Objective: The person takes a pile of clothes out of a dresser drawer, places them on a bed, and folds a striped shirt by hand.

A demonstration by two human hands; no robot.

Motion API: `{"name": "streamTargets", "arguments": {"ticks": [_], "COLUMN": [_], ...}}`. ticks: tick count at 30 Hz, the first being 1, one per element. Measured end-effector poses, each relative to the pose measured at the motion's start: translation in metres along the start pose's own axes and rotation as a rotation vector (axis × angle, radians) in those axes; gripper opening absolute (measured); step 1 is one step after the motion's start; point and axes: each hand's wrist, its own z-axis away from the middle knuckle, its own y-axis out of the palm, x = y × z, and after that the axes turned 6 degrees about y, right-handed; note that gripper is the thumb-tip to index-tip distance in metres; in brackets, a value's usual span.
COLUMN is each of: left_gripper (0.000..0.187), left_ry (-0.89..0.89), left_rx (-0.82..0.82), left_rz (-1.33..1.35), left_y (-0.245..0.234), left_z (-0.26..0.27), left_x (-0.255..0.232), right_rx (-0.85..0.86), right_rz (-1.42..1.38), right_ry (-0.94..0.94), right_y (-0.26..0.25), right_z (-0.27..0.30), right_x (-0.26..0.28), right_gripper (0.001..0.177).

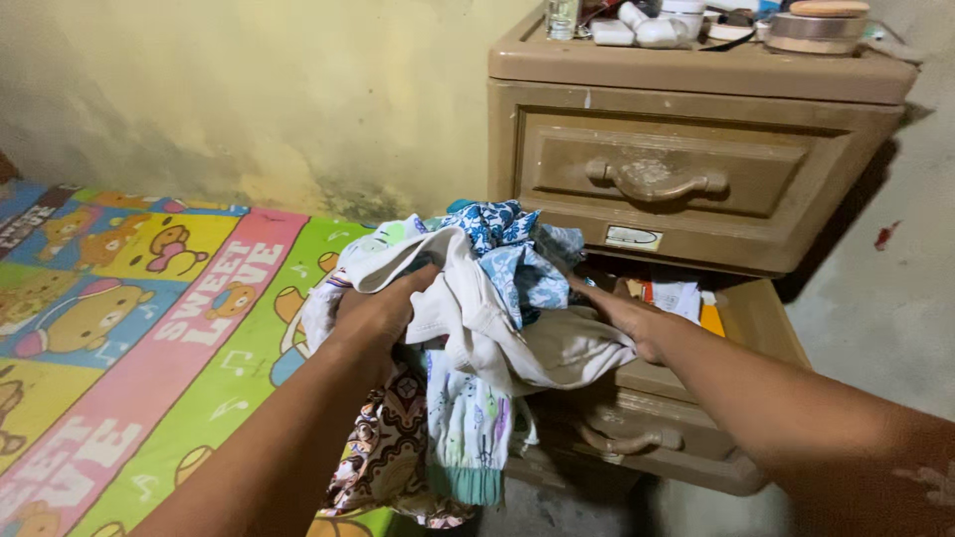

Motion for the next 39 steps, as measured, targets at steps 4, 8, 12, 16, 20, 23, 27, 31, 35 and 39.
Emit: {"name": "streamTargets", "arguments": {"ticks": [4, 8, 12, 16, 20, 23, 27, 31, 35, 39], "left_gripper": [0.041, 0.045, 0.044, 0.043, 0.042, 0.041, 0.041, 0.04, 0.04, 0.039], "left_ry": [-0.011, -0.149, -0.044, -0.027, 0.017, 0.038, 0.047, 0.067, 0.103, 0.117], "left_rx": [-0.021, -0.099, -0.029, -0.057, -0.102, -0.17, -0.244, -0.312, -0.378, -0.441], "left_rz": [-0.038, 0.082, 0.199, 0.244, 0.309, 0.348, 0.431, 0.524, 0.574, 0.584], "left_y": [-0.011, -0.019, -0.035, -0.059, -0.09, -0.118, -0.146, -0.173, -0.208, -0.243], "left_z": [0.009, 0.02, 0.029, 0.031, 0.035, 0.045, 0.06, 0.083, 0.113, 0.144], "left_x": [-0.007, -0.01, -0.004, -0.008, -0.018, -0.019, -0.008, 0.006, 0.009, 0.014], "right_rx": [0.499, 0.357, -0.043, -0.154, -0.155, -0.027, 0.147, 0.489, 0.496, 0.546], "right_rz": [-0.464, -0.422, -0.149, -0.2, -0.242, -0.256, -0.342, -0.494, -0.442, -0.386], "right_ry": [0.154, 0.109, -0.173, -0.581, -0.736, -0.698, -0.709, -0.75, -0.571, -0.522], "right_y": [0.011, 0.023, 0.037, 0.065, 0.102, 0.129, 0.158, 0.194, 0.246, 0.311], "right_z": [-0.023, -0.009, 0.019, 0.037, 0.06, 0.097, 0.135, 0.155, 0.178, 0.166], "right_x": [-0.002, 0.02, 0.052, 0.092, 0.141, 0.165, 0.192, 0.215, 0.224, 0.212], "right_gripper": [0.068, 0.037, 0.029, 0.015, 0.015, 0.013, 0.022, 0.024, 0.025, 0.032]}}
